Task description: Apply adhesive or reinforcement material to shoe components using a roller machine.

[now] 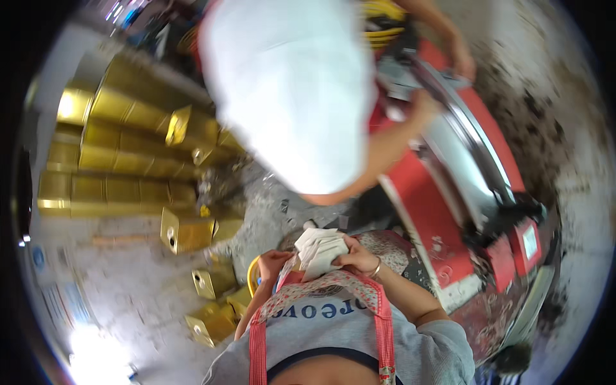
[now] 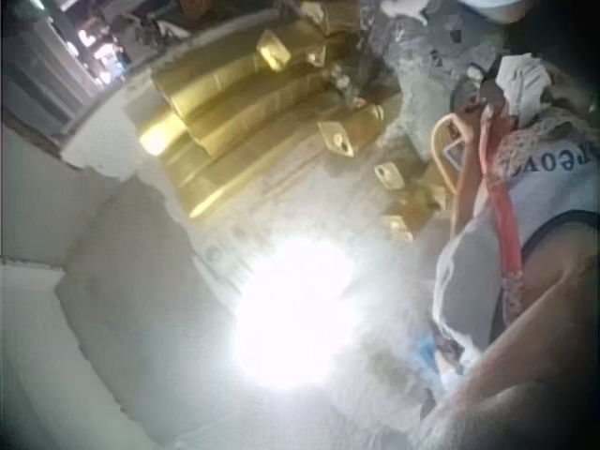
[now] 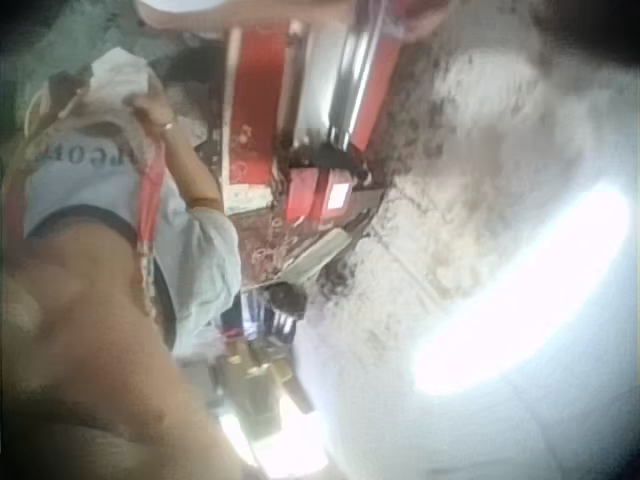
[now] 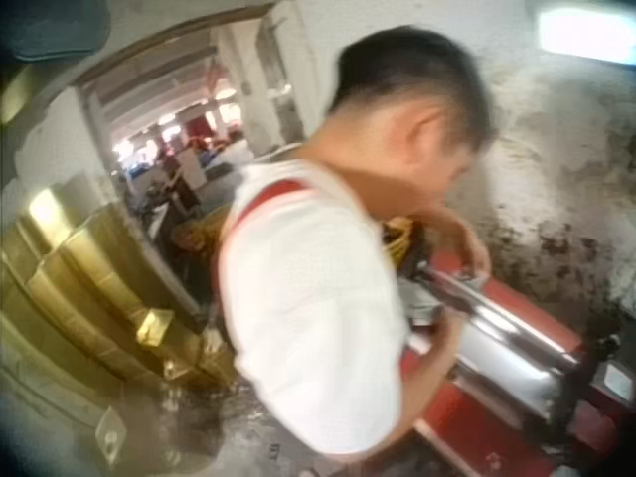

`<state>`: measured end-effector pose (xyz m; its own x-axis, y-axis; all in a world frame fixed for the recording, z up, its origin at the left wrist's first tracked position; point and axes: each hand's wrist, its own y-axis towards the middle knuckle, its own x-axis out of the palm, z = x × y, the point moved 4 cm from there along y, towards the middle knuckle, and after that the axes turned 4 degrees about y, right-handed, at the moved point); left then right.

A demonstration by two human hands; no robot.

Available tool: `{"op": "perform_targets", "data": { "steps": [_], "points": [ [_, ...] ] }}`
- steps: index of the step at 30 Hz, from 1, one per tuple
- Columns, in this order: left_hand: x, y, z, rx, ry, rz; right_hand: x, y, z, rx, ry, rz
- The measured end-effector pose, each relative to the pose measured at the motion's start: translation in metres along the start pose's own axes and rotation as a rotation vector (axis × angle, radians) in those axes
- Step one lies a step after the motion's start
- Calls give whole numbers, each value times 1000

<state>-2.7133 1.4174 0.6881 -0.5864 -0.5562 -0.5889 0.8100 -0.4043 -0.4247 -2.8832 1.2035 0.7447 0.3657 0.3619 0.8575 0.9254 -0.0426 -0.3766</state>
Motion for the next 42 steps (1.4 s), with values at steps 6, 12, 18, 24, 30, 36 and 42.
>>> {"op": "perform_targets", "data": {
  "steps": [6,12,18,24,30,36,42],
  "points": [
    [-122,37,-112,-159,-204,139,90,155,65,142,37,-10],
    [-179,73,-175,-270,-405,211,143,258,75,176,5,26],
    [-209,168,-141,-291,-329,7,149,359,49,137,109,120],
    [-258,303,-120,-365,-245,53,164,498,-8,112,120,125],
    [-313,433,-56,-378,-532,141,205,617,-73,146,189,114],
    [-347,542,12,-344,-505,-124,249,703,-137,82,307,127],
    [-379,655,89,-153,-453,-341,279,774,-193,-92,320,144]
  ]
}}
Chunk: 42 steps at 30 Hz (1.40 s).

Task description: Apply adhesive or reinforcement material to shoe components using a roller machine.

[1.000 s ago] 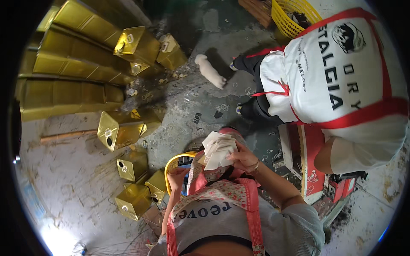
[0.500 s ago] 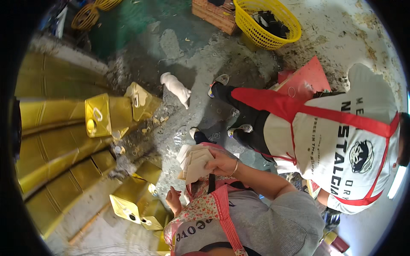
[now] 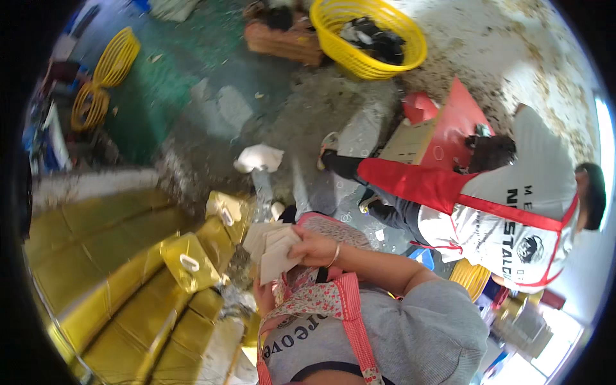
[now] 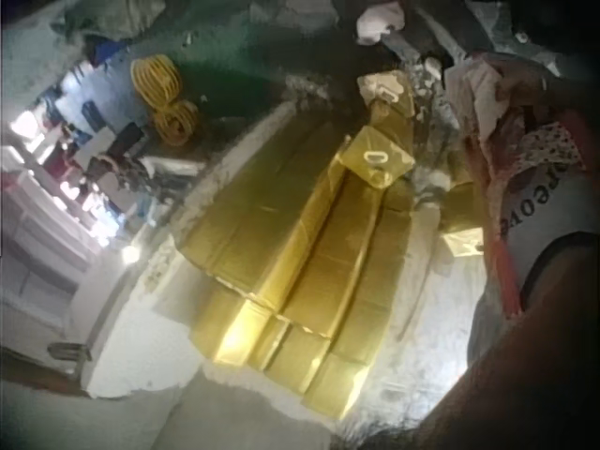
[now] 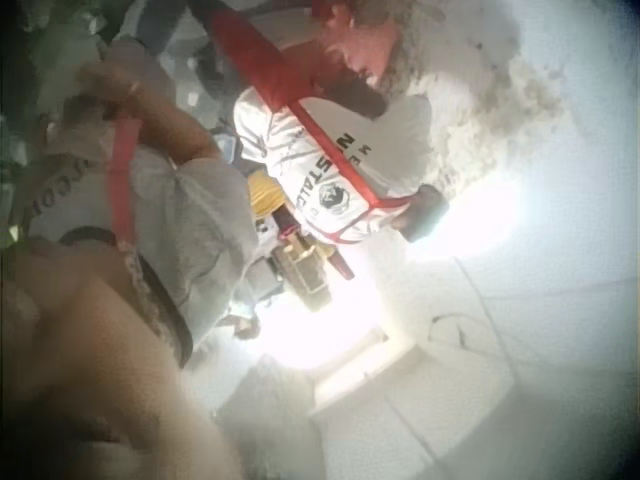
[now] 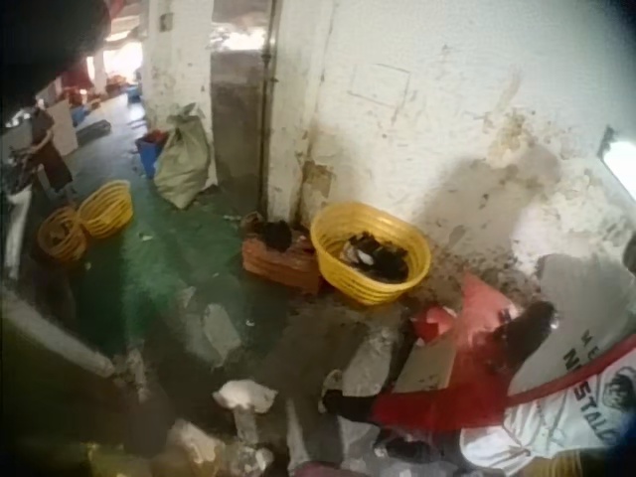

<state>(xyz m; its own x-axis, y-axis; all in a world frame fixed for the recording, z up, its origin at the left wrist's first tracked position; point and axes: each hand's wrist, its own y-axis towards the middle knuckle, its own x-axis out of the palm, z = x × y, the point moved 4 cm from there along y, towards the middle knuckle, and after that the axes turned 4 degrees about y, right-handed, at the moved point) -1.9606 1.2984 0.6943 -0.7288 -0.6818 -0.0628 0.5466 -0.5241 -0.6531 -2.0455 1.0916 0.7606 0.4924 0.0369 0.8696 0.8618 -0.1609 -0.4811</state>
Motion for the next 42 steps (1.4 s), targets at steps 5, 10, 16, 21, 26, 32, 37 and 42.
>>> {"op": "perform_targets", "data": {
  "steps": [5,10,16,21,26,32,37,42],
  "points": [
    [-28,65,55,-84,-4,36,35,27,-42,-74,80,33],
    [-7,114,105,-73,-1,-155,39,59,-83,-21,64,45],
    [18,186,158,-144,51,-137,56,101,-180,-33,25,2],
    [33,244,195,-190,63,-99,67,123,-256,-100,71,59],
    [40,307,226,-206,44,-59,91,165,-298,-115,76,14],
    [22,407,273,-184,-1,-4,125,238,-344,-88,2,2],
    [-22,519,320,-165,-40,42,157,333,-400,-145,-49,30],
    [-71,665,395,-181,-3,-2,236,490,-463,-134,-95,-14]
  ]
}}
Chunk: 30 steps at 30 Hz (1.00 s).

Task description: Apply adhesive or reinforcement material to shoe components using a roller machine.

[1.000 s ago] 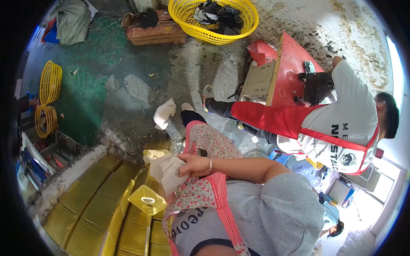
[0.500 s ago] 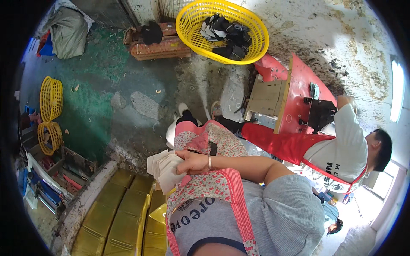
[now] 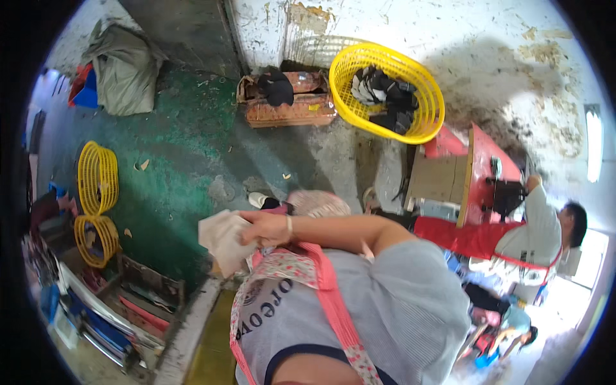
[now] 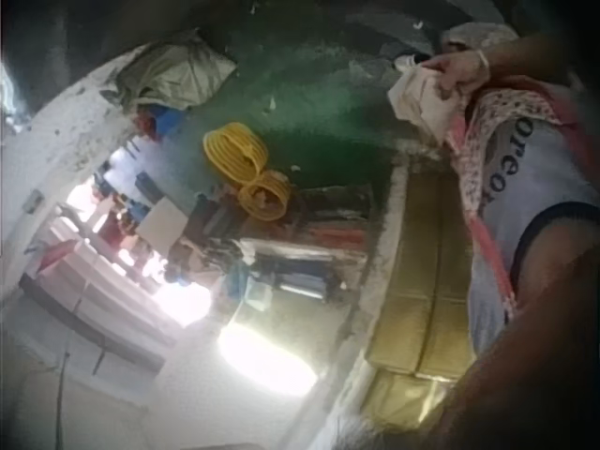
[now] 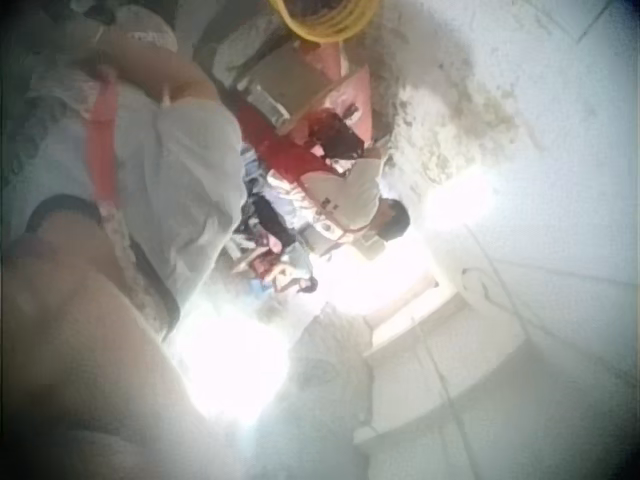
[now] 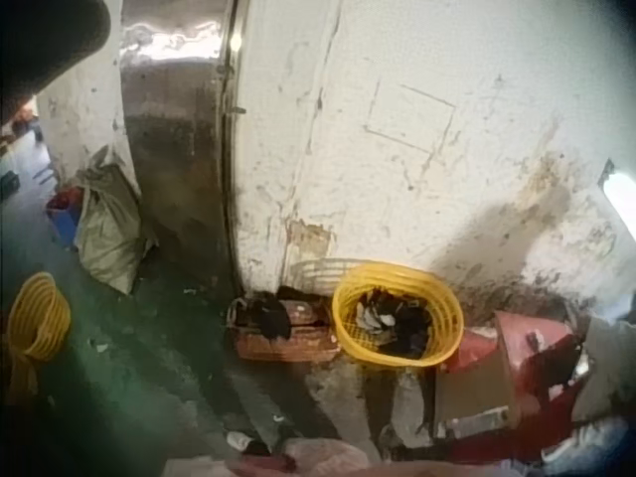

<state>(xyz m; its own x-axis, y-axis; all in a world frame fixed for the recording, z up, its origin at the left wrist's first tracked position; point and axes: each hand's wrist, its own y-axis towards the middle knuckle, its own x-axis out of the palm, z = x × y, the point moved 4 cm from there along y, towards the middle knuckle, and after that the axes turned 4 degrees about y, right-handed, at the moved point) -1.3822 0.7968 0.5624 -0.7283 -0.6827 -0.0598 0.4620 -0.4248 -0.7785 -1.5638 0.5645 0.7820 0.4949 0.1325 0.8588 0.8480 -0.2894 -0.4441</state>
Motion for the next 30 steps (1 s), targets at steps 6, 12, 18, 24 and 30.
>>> {"op": "perform_targets", "data": {
  "steps": [6,12,18,24,30],
  "points": [
    [-67,107,109,-64,20,30,91,171,-41,62,25,-174],
    [-181,159,194,-2,11,244,154,336,-55,106,-125,-236],
    [-243,209,221,-12,151,717,232,578,-122,228,-335,-189],
    [-196,204,156,-484,-646,897,400,757,-82,424,-550,-396],
    [-200,273,253,-706,-142,541,488,877,-14,530,-517,-535]
  ]
}}
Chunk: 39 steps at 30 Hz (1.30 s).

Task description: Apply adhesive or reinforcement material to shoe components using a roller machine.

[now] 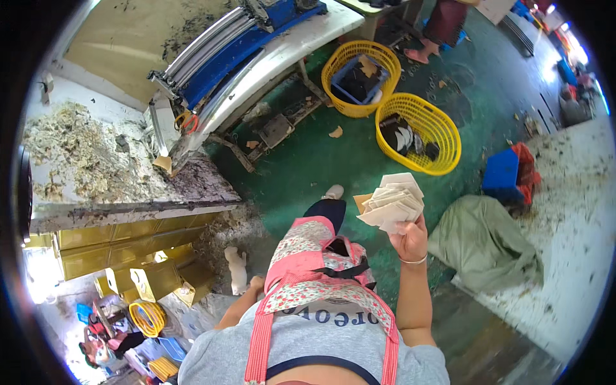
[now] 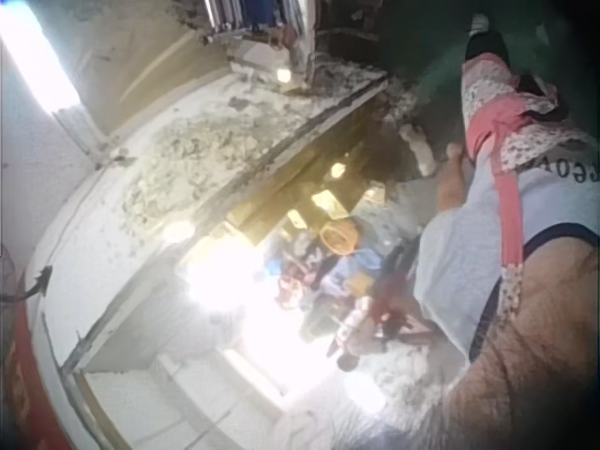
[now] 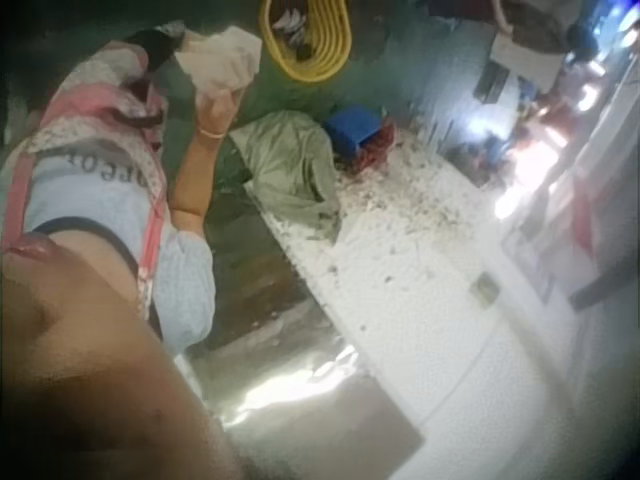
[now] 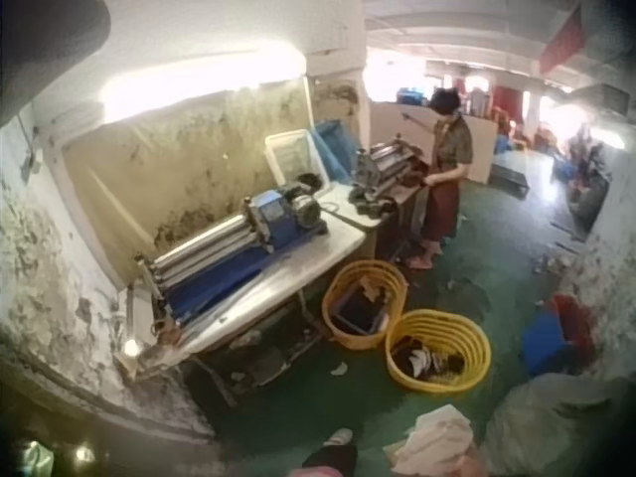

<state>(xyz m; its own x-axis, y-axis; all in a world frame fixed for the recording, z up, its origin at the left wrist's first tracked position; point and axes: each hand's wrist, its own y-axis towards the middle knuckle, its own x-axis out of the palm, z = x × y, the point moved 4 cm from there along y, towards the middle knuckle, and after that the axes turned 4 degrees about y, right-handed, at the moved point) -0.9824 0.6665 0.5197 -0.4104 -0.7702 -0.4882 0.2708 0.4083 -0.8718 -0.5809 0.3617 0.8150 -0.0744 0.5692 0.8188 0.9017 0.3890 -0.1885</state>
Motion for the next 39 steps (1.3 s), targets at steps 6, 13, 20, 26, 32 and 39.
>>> {"op": "perform_targets", "data": {
  "steps": [6,13,20,26,32,39],
  "points": [
    [-122,93,223,320,-41,465,-27,87,-41,40,211,156],
    [-256,109,510,519,-286,538,-111,118,-151,-90,234,255],
    [-92,112,647,420,-211,372,-220,108,-303,-197,266,341],
    [54,36,732,342,-96,320,-312,77,-465,-255,135,498],
    [33,9,840,363,-144,314,-343,142,-560,-213,215,435],
    [149,45,869,116,-151,155,-357,252,-634,-61,146,241]
  ]
}}
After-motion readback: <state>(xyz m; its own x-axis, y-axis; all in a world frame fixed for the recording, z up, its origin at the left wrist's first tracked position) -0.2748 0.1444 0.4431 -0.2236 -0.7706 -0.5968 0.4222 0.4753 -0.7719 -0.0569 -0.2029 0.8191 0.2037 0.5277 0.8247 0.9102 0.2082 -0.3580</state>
